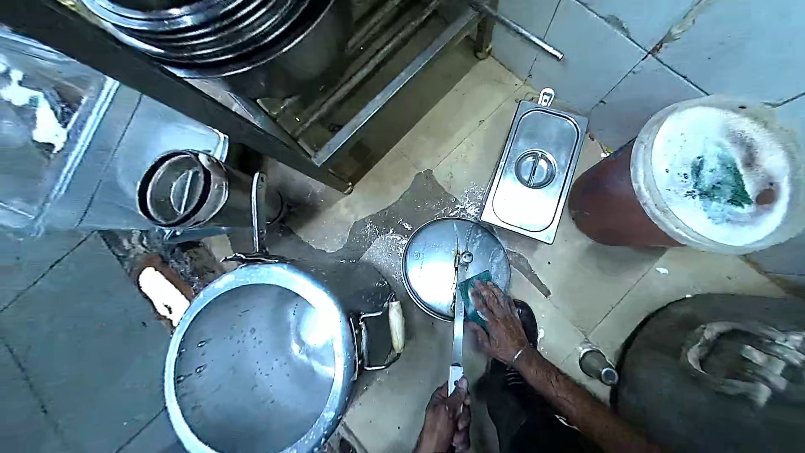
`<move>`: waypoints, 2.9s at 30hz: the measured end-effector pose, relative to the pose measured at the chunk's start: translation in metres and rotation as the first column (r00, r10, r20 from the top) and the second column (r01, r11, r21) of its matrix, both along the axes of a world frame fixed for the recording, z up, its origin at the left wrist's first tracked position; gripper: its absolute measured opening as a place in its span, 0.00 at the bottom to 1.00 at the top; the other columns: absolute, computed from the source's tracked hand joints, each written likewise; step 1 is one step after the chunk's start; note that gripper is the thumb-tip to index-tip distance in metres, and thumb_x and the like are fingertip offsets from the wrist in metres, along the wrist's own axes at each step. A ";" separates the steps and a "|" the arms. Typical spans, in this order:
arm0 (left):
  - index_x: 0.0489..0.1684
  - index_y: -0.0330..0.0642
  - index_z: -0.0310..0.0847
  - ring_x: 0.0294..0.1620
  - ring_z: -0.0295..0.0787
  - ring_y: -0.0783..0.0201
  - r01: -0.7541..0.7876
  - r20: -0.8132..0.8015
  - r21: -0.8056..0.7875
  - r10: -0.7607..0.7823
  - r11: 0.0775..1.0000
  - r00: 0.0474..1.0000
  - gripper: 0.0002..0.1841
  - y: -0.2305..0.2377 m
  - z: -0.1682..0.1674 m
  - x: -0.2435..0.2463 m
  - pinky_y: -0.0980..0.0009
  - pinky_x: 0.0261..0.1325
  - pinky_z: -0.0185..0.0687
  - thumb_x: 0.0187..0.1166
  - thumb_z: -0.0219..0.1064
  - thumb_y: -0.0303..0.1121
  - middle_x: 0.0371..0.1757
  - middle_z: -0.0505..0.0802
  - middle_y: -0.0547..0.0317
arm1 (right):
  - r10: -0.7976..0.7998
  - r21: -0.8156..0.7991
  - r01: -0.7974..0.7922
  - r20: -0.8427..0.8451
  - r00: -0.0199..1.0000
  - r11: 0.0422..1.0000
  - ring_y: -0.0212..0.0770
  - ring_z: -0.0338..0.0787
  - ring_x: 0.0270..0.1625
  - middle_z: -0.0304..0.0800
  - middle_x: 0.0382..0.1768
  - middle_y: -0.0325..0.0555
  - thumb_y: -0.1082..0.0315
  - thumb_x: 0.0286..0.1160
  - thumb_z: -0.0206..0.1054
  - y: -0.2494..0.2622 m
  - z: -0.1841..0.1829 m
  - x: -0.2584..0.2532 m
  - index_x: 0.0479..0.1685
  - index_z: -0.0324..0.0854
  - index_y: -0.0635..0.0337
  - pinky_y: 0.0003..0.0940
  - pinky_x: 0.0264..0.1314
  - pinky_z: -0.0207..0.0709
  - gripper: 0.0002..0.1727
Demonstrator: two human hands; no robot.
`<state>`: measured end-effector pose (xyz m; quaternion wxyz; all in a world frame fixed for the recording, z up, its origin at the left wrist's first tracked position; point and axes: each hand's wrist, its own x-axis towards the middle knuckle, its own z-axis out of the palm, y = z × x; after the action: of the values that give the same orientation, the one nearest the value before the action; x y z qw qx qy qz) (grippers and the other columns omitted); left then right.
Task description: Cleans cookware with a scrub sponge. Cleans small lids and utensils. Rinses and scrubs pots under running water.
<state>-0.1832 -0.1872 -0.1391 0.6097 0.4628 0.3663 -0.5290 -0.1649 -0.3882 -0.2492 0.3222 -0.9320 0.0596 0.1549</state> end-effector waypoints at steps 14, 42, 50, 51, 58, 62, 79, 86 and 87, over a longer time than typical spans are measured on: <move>0.42 0.37 0.76 0.07 0.67 0.74 -0.090 0.010 -0.030 0.090 0.995 0.996 0.18 -0.008 0.003 0.019 0.79 0.10 0.69 0.95 0.48 0.41 0.14 0.75 0.65 | -0.153 0.255 0.078 0.286 0.946 0.964 0.50 0.83 0.78 0.79 0.79 0.55 0.58 0.72 0.76 -0.021 0.045 0.042 0.77 0.80 0.57 0.49 0.76 0.82 0.31; 0.51 0.35 0.75 0.09 0.68 0.74 -0.038 0.114 0.020 0.036 0.999 0.993 0.07 -0.009 -0.009 0.024 0.79 0.12 0.69 0.91 0.57 0.31 0.17 0.77 0.63 | 0.228 0.339 -0.201 -0.041 0.973 0.919 0.58 0.86 0.68 0.86 0.64 0.59 0.61 0.77 0.67 0.008 0.077 0.029 0.69 0.89 0.48 0.57 0.67 0.82 0.21; 0.50 0.33 0.75 0.08 0.69 0.73 -0.119 0.096 0.005 0.118 0.993 0.988 0.12 -0.019 -0.002 0.024 0.79 0.12 0.71 0.94 0.51 0.34 0.17 0.76 0.63 | -0.031 -0.016 0.031 -0.036 0.999 0.999 0.59 0.85 0.66 0.85 0.63 0.58 0.59 0.73 0.73 -0.018 0.044 0.149 0.59 0.93 0.50 0.57 0.56 0.84 0.17; 0.49 0.32 0.76 0.08 0.70 0.72 -0.156 0.082 0.016 0.154 0.988 0.985 0.18 -0.017 -0.001 0.029 0.78 0.11 0.72 0.96 0.47 0.38 0.17 0.78 0.61 | 0.000 -0.010 0.000 -0.033 0.999 1.000 0.59 0.85 0.67 0.85 0.64 0.59 0.59 0.75 0.71 -0.013 0.047 0.145 0.60 0.93 0.50 0.57 0.57 0.84 0.17; 0.61 0.35 0.75 0.11 0.77 0.66 -0.309 0.054 0.060 0.306 0.949 0.950 0.29 -0.013 -0.013 0.021 0.75 0.13 0.74 0.97 0.31 0.48 0.23 0.87 0.51 | 0.336 0.343 -0.273 -0.141 0.931 0.899 0.55 0.85 0.70 0.87 0.65 0.56 0.56 0.81 0.64 0.009 0.085 0.043 0.70 0.88 0.48 0.56 0.67 0.80 0.21; 0.63 0.34 0.75 0.11 0.70 0.73 -0.152 0.125 -0.013 0.152 0.988 0.980 0.21 -0.018 -0.014 0.017 0.78 0.14 0.71 0.96 0.41 0.40 0.19 0.77 0.63 | 0.243 0.114 -0.229 -0.128 0.962 0.967 0.55 0.85 0.66 0.86 0.62 0.53 0.59 0.79 0.67 -0.003 0.067 0.100 0.60 0.92 0.49 0.55 0.58 0.84 0.16; 0.49 0.36 0.72 0.10 0.67 0.75 -0.024 0.168 0.028 0.019 0.999 0.986 0.16 -0.029 -0.030 -0.010 0.79 0.15 0.68 0.96 0.44 0.39 0.16 0.75 0.66 | 0.563 0.017 -0.569 -0.176 0.807 0.822 0.58 0.37 0.98 0.46 0.97 0.49 0.50 0.91 0.54 0.060 0.024 0.146 0.94 0.59 0.46 0.77 0.92 0.27 0.34; 0.52 0.31 0.78 0.17 0.72 0.72 0.120 0.294 0.180 -0.170 0.976 0.941 0.16 0.003 -0.053 -0.037 0.73 0.22 0.76 0.92 0.52 0.37 0.23 0.80 0.63 | 0.714 0.131 -0.715 -0.305 0.630 0.687 0.54 0.39 0.99 0.50 0.96 0.44 0.76 0.83 0.54 0.065 0.032 0.125 0.89 0.67 0.54 0.77 0.92 0.26 0.31; 0.51 0.31 0.79 0.17 0.72 0.72 0.135 0.297 0.208 -0.194 0.969 0.935 0.16 0.009 -0.054 -0.037 0.72 0.23 0.75 0.92 0.53 0.37 0.23 0.80 0.63 | 0.702 0.134 -0.703 -0.320 0.636 0.698 0.53 0.39 0.99 0.50 0.96 0.43 0.74 0.85 0.55 0.068 0.032 0.131 0.90 0.66 0.51 0.76 0.92 0.26 0.31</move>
<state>-0.2207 -0.1783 -0.1935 0.5682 0.6246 0.2715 -0.4617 -0.0336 -0.3202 -0.2169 0.2191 -0.8393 -0.2511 0.4295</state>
